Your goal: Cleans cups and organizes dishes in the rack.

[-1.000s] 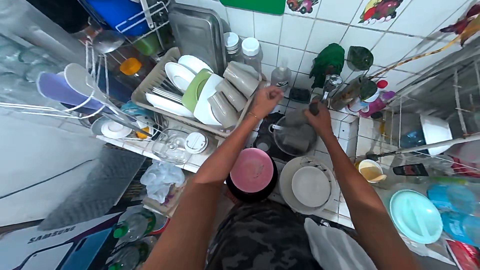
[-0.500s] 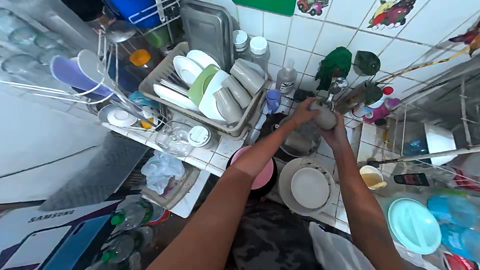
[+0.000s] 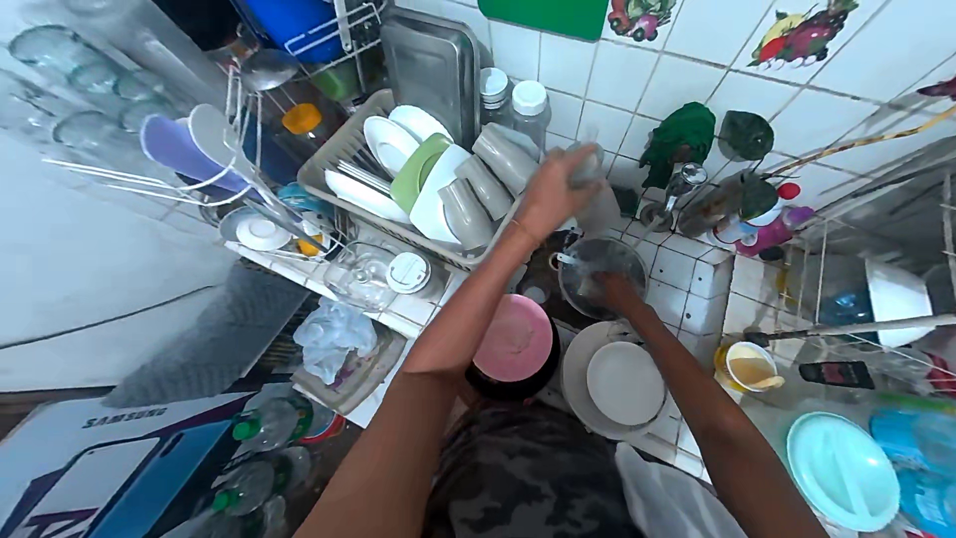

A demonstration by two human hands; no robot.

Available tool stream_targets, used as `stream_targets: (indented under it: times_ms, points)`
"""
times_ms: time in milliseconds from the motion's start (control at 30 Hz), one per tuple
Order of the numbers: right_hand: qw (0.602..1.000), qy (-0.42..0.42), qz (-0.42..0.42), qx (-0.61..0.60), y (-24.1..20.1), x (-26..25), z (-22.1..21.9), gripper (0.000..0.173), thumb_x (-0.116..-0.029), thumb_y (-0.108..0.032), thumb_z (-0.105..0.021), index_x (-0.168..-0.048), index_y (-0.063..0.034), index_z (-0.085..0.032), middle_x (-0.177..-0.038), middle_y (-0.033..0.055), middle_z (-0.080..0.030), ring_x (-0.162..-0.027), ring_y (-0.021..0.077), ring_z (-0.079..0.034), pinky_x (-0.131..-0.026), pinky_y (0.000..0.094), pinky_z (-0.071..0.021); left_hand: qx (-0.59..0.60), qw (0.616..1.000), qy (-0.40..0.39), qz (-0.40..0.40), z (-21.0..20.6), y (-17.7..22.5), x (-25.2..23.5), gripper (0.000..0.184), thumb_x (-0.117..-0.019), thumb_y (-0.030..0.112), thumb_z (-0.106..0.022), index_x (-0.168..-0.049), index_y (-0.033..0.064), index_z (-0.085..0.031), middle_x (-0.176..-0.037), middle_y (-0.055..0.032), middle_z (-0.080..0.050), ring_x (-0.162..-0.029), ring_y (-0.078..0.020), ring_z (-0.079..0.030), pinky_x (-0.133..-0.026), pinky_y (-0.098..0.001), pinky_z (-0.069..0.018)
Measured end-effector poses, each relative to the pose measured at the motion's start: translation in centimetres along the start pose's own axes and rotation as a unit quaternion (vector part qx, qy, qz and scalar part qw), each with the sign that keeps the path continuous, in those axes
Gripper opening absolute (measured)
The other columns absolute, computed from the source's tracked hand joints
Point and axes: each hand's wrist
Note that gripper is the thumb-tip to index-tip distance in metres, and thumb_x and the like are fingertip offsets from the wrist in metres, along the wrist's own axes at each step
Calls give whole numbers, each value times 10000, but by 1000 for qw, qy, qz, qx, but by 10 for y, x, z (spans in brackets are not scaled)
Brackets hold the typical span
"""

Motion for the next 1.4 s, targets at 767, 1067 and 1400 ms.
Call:
stream_targets:
  times_ms: [767,1067,1400]
  points:
    - [489,248,-182,-816,29,34,49,563,-1028,-473,-517,-1459,-132,-398,-1249,151,-604,-960,260,-683,-784,384,-602,-119,935,192,274,128,-116,-10,724,-866,418,-776,-1439,50,-527,-1467,-315,-472,-1381,-523,-409,-1050,-715,-367]
    - [466,248,-123,-841,6,12,55,517,-1050,-471,-461,-1442,-139,-408,-1219,131,-609,-945,227,-672,-771,351,-595,30,980,181,-81,31,-46,2,340,-1011,202,-596,-1258,-30,-630,-1284,-214,-626,-1187,-271,-616,-998,-394,-532]
    - [527,282,-61,-799,11,31,42,577,-1038,-318,-581,-1518,-117,-333,-1410,172,-531,-1145,308,-649,-907,442,-601,226,965,-125,45,-152,-23,14,452,-1103,283,-467,-1384,-69,-500,-1232,-272,-652,-1137,-347,-662,-998,-495,-534]
Point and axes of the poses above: each hand's wrist, its own x-axis away from the middle knuckle, its own z-axis out of the back of the hand, y = z × x
